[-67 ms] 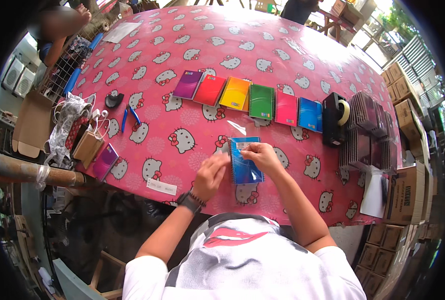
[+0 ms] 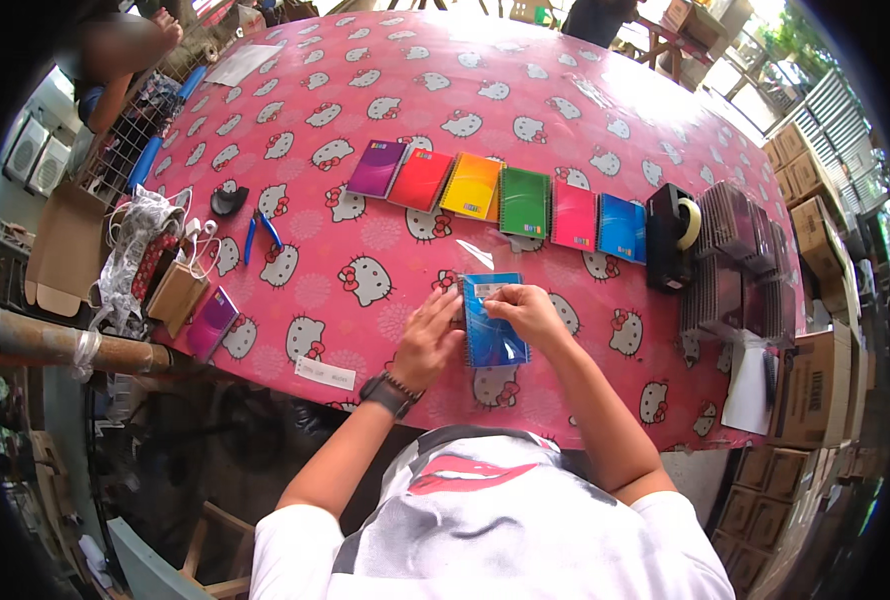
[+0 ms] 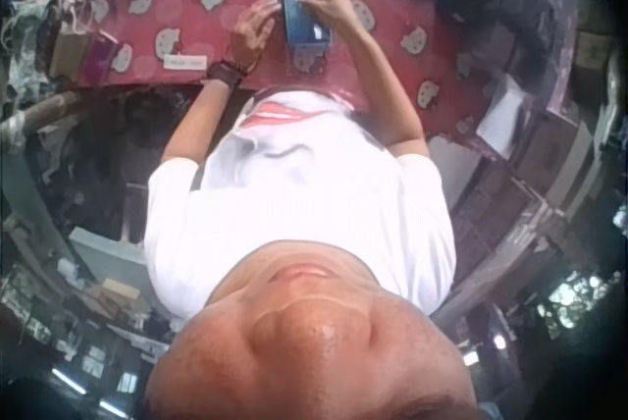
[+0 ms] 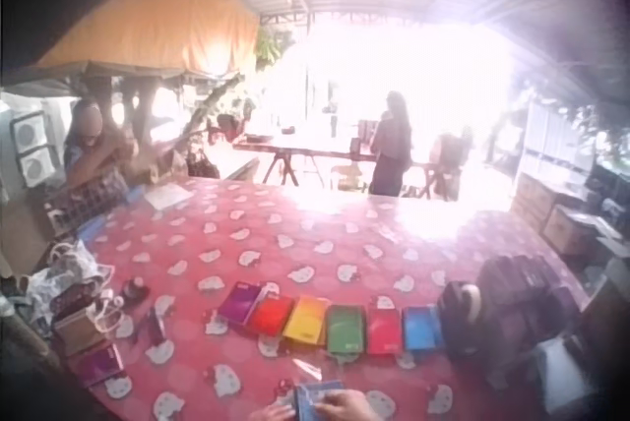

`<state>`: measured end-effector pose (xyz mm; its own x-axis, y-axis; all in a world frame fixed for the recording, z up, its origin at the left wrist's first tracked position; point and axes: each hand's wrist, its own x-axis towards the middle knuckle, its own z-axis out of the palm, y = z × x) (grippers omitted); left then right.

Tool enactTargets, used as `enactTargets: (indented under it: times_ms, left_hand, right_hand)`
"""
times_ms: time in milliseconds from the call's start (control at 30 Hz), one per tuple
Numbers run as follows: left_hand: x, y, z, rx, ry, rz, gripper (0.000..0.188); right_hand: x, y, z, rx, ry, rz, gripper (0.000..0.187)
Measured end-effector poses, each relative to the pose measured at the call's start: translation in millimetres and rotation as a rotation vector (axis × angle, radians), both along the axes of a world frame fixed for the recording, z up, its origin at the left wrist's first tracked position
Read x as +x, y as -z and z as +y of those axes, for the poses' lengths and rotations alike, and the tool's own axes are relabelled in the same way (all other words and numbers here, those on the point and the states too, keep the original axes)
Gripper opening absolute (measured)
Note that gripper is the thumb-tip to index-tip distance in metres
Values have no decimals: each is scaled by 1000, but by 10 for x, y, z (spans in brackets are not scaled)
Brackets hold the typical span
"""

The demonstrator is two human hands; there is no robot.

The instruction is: The person places small notebooks into plastic sleeves by hand, secures them with tape from a dispenser, and organizes the packaged items into stacks.

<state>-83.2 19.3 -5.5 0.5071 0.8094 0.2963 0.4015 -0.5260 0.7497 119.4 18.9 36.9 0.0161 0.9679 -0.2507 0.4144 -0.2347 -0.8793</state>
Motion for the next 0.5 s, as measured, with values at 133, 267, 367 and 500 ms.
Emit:
enactTargets:
  times_ms: [133,267,367,500]
  left_hand:
    - [118,170,59,55,54,92,52]
    - [136,200,79,64,51,165,67]
    - [207,252,112,14,99,129,72]
    - [257,292,114,-41,190,5,71]
  right_hand:
    - [147,-34,-20,85,-288,-86,26]
    - [193,-112,-222,203,-645,-660,81]
    - [242,-107,-278,284,-443,-731,99]
    - [271,-6,-203,147,-491,-709,112]
